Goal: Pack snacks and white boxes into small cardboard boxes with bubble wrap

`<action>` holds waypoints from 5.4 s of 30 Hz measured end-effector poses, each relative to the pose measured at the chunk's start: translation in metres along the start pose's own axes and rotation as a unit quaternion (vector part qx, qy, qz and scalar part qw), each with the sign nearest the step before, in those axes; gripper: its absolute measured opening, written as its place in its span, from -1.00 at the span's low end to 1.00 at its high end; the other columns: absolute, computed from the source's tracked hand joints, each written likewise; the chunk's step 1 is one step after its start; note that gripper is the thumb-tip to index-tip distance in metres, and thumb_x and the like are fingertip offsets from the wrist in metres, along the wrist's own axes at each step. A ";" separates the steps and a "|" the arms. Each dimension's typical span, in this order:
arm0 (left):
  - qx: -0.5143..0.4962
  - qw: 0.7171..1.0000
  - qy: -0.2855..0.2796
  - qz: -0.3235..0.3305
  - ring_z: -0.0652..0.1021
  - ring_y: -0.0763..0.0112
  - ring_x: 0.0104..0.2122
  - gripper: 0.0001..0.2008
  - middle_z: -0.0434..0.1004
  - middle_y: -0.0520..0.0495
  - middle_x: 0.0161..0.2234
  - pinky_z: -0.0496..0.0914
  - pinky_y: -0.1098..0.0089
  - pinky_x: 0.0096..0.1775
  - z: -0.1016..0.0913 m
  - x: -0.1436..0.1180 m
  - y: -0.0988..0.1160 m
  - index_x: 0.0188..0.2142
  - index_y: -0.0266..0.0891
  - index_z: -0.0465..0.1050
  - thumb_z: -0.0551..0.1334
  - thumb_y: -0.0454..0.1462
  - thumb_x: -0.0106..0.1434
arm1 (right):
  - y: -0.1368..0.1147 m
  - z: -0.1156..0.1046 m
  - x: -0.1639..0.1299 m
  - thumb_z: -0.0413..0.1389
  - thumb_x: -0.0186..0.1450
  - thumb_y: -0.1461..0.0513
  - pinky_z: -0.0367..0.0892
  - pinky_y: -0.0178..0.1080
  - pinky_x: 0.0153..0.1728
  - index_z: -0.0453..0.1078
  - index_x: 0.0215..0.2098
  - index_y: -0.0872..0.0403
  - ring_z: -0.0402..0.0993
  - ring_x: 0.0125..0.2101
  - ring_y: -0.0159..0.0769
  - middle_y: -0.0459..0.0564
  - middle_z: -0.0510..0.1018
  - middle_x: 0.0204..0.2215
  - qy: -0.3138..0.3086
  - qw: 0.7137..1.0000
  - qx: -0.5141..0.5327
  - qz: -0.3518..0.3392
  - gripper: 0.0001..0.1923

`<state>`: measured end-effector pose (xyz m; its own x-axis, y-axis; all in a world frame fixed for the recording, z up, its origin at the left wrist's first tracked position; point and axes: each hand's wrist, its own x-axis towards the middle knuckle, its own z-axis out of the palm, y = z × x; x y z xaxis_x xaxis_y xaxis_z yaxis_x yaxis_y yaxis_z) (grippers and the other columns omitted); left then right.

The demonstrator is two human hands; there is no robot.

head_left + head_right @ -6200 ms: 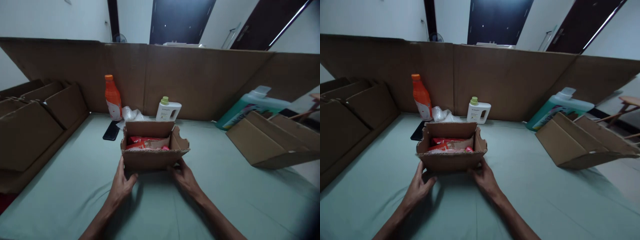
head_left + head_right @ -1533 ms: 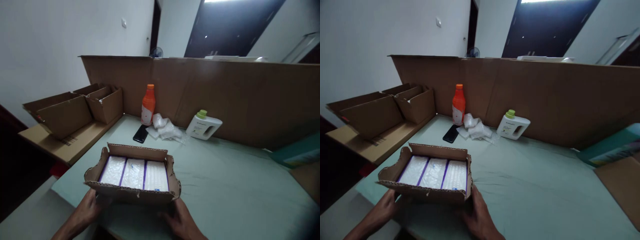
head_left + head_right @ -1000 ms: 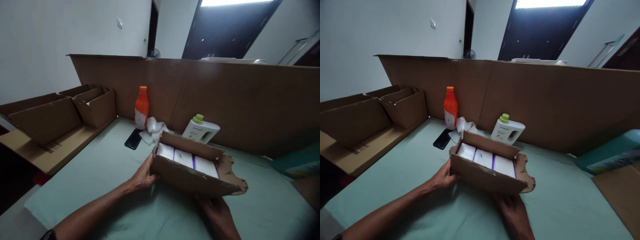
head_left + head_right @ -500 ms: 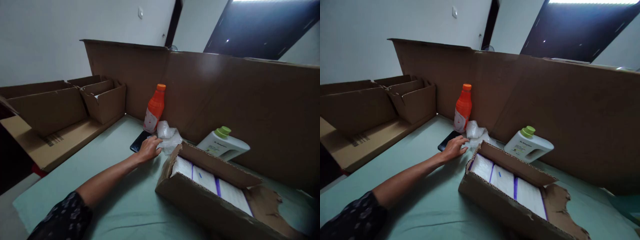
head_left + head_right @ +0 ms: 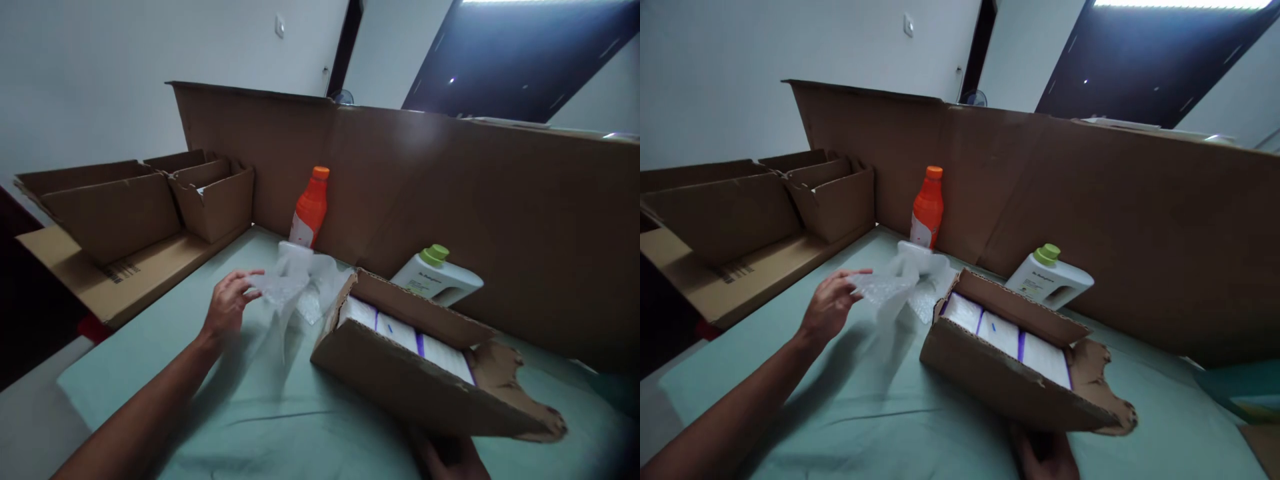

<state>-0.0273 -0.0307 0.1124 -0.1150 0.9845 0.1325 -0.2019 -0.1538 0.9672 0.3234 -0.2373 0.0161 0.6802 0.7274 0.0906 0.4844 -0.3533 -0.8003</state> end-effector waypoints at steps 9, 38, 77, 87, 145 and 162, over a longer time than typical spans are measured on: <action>-0.083 0.987 0.077 -0.113 0.60 0.09 -0.06 -0.76 0.66 -0.11 -0.09 0.45 0.19 -0.08 -0.090 -0.111 0.017 -0.42 -0.17 0.31 0.36 -0.22 -0.03 | -0.026 -0.023 0.004 0.24 -0.09 -0.14 0.49 0.00 -0.10 0.41 -0.10 0.07 0.59 -0.12 0.15 0.16 0.67 -0.16 -0.059 0.998 0.013 0.009 -0.31; 0.265 0.912 -0.295 -0.107 0.55 0.26 -0.36 -0.63 0.57 -0.11 -0.30 0.47 0.26 -0.29 -0.021 -0.111 -0.011 -0.09 -0.29 0.49 0.15 -0.12 0.21 | -0.069 -0.044 -0.078 0.09 0.30 0.05 0.47 -0.18 -0.28 0.48 0.05 0.06 0.53 -0.32 -0.19 0.01 0.62 -0.30 -0.304 0.944 -0.032 -0.123 -0.57; 0.247 0.922 -0.294 0.055 0.34 0.00 0.23 -0.19 0.32 -0.28 0.23 0.29 -0.02 0.20 0.087 -0.107 -0.058 0.35 -0.26 0.04 0.20 -0.34 0.09 | -0.027 -0.035 0.000 0.19 0.15 -0.08 0.49 -0.14 -0.28 0.37 -0.02 0.09 0.62 -0.29 -0.07 0.16 0.64 -0.16 -0.086 0.995 0.047 -0.025 -0.44; 0.270 0.926 -0.262 0.000 0.58 0.15 -0.12 -0.49 0.48 -0.26 0.04 0.53 0.17 -0.13 0.020 -0.123 -0.048 0.19 -0.23 0.23 0.13 -0.22 0.25 | -0.048 -0.007 -0.027 0.12 0.25 0.01 0.54 -0.10 -0.33 0.37 -0.11 0.02 0.64 -0.34 -0.05 0.08 0.68 -0.31 -0.125 0.987 0.053 -0.083 -0.67; 0.418 0.868 -0.268 0.018 0.63 0.24 -0.28 -0.55 0.64 -0.11 -0.18 0.49 0.28 -0.19 -0.086 -0.181 -0.020 0.16 -0.17 0.39 0.09 -0.22 0.29 | -0.038 -0.004 -0.108 0.16 0.29 0.13 0.34 0.19 0.04 0.46 -0.24 0.06 0.38 0.14 0.17 0.24 0.50 0.13 -0.188 0.916 -0.187 -0.300 -0.83; 0.357 0.847 -0.346 0.188 0.68 0.32 -0.27 -0.74 0.71 -0.01 -0.27 0.56 0.43 -0.22 -0.054 -0.153 0.052 -0.25 -0.11 0.60 0.12 -0.32 0.25 | -0.101 -0.067 -0.093 -0.02 0.37 0.31 0.50 -0.24 -0.17 0.56 -0.02 -0.10 0.60 -0.20 -0.27 -0.01 0.66 -0.19 -0.241 0.904 0.033 -0.353 -0.62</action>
<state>-0.0730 -0.1936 0.1309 0.6066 0.7290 0.3172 0.3906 -0.6208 0.6798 0.2485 -0.3089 0.1280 -0.1109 0.9353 0.3359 0.6599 0.3221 -0.6789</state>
